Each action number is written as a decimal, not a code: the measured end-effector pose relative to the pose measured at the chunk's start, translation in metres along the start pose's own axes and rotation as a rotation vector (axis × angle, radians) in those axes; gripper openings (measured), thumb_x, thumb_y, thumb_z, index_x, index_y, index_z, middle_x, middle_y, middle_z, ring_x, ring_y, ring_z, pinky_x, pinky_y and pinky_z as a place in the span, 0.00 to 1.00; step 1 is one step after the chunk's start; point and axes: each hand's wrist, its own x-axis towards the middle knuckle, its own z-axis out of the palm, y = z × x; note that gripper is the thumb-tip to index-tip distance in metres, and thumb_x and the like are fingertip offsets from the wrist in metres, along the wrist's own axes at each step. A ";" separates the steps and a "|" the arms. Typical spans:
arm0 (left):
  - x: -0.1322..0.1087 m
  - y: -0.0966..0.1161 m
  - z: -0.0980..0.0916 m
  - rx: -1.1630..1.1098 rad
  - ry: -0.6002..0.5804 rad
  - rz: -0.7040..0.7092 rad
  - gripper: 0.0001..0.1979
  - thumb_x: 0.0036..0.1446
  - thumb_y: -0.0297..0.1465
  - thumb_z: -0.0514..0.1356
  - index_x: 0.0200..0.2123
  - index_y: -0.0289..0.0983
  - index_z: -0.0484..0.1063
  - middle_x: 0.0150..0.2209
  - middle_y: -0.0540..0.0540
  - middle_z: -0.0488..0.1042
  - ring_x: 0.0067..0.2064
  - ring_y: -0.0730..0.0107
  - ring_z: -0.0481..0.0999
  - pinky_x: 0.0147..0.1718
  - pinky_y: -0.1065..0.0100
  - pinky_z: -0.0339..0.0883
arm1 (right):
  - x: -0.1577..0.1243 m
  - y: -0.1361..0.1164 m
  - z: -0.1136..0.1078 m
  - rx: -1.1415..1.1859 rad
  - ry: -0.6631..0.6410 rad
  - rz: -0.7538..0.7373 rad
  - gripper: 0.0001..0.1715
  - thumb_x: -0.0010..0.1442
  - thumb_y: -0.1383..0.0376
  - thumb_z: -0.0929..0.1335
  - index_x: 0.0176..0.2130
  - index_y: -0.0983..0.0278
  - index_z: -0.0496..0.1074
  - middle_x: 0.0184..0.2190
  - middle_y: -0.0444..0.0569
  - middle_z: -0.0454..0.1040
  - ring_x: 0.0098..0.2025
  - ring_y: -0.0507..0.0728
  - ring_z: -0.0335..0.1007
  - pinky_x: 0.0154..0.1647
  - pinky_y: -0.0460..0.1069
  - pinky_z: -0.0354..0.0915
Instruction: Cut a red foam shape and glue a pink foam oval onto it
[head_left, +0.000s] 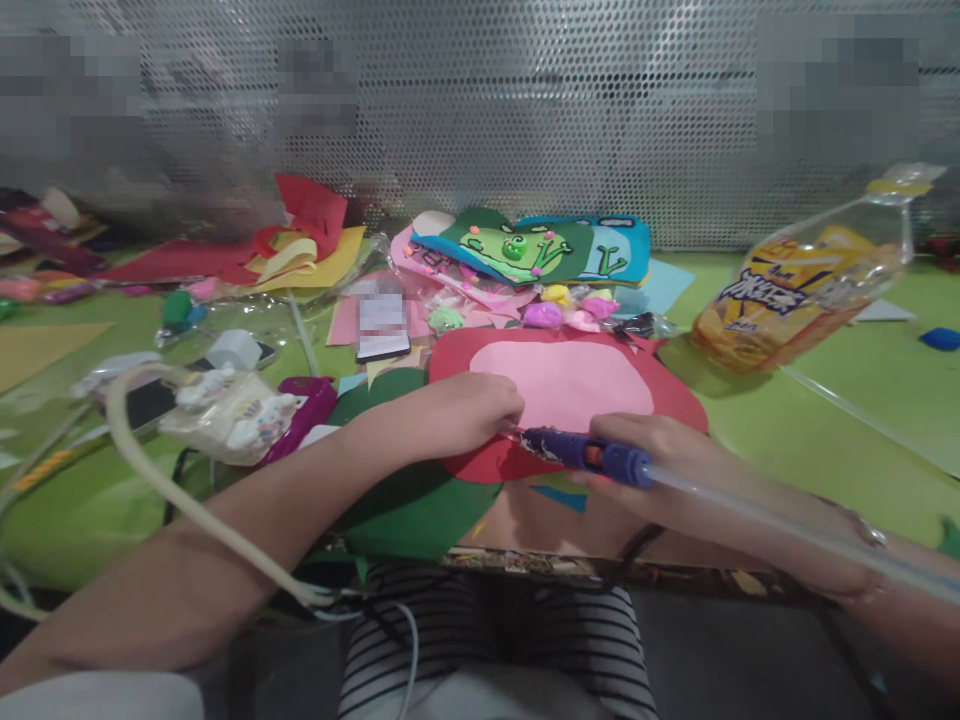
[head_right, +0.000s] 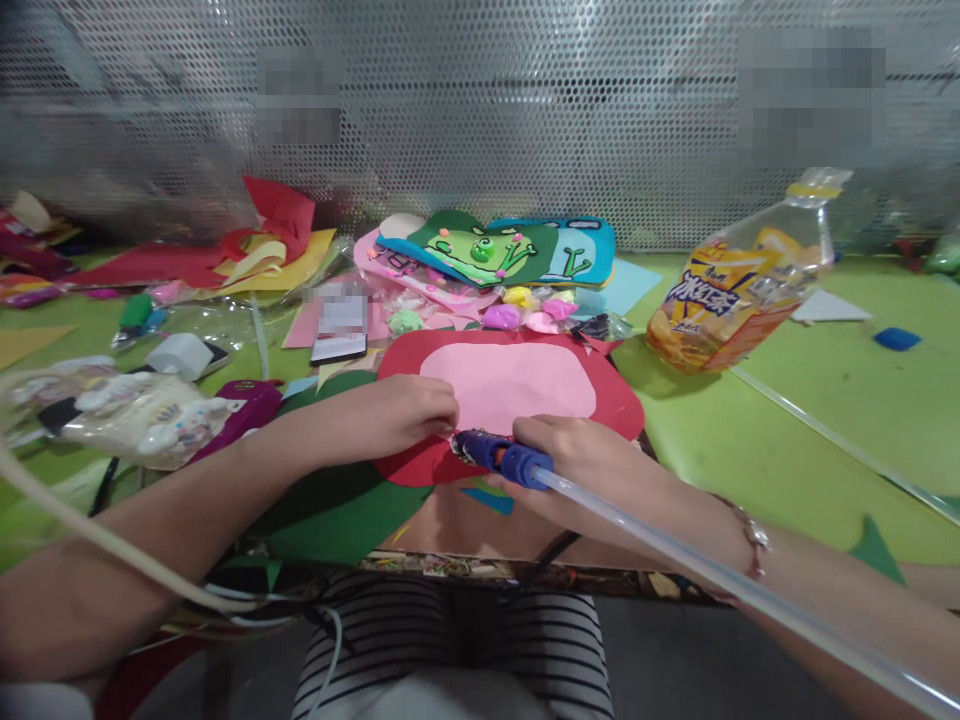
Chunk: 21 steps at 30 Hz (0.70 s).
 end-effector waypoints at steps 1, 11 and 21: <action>0.000 0.000 0.000 0.001 -0.002 -0.001 0.09 0.58 0.22 0.53 0.31 0.33 0.72 0.32 0.47 0.71 0.35 0.72 0.70 0.34 0.72 0.60 | -0.001 -0.002 -0.002 0.007 -0.004 0.028 0.16 0.59 0.53 0.63 0.29 0.62 0.62 0.24 0.44 0.68 0.24 0.51 0.65 0.24 0.45 0.55; 0.001 -0.001 0.000 0.020 -0.014 0.006 0.09 0.57 0.22 0.51 0.29 0.33 0.71 0.32 0.46 0.70 0.34 0.71 0.70 0.33 0.72 0.59 | -0.006 0.000 -0.014 0.005 -0.025 0.182 0.19 0.58 0.50 0.63 0.30 0.62 0.67 0.25 0.47 0.72 0.23 0.52 0.65 0.23 0.46 0.55; -0.001 0.003 -0.002 0.067 -0.015 -0.002 0.10 0.59 0.24 0.50 0.28 0.34 0.69 0.32 0.47 0.70 0.33 0.71 0.69 0.32 0.71 0.59 | -0.012 0.012 -0.014 -0.024 0.074 0.152 0.19 0.57 0.49 0.63 0.29 0.61 0.68 0.20 0.43 0.70 0.22 0.51 0.65 0.21 0.45 0.55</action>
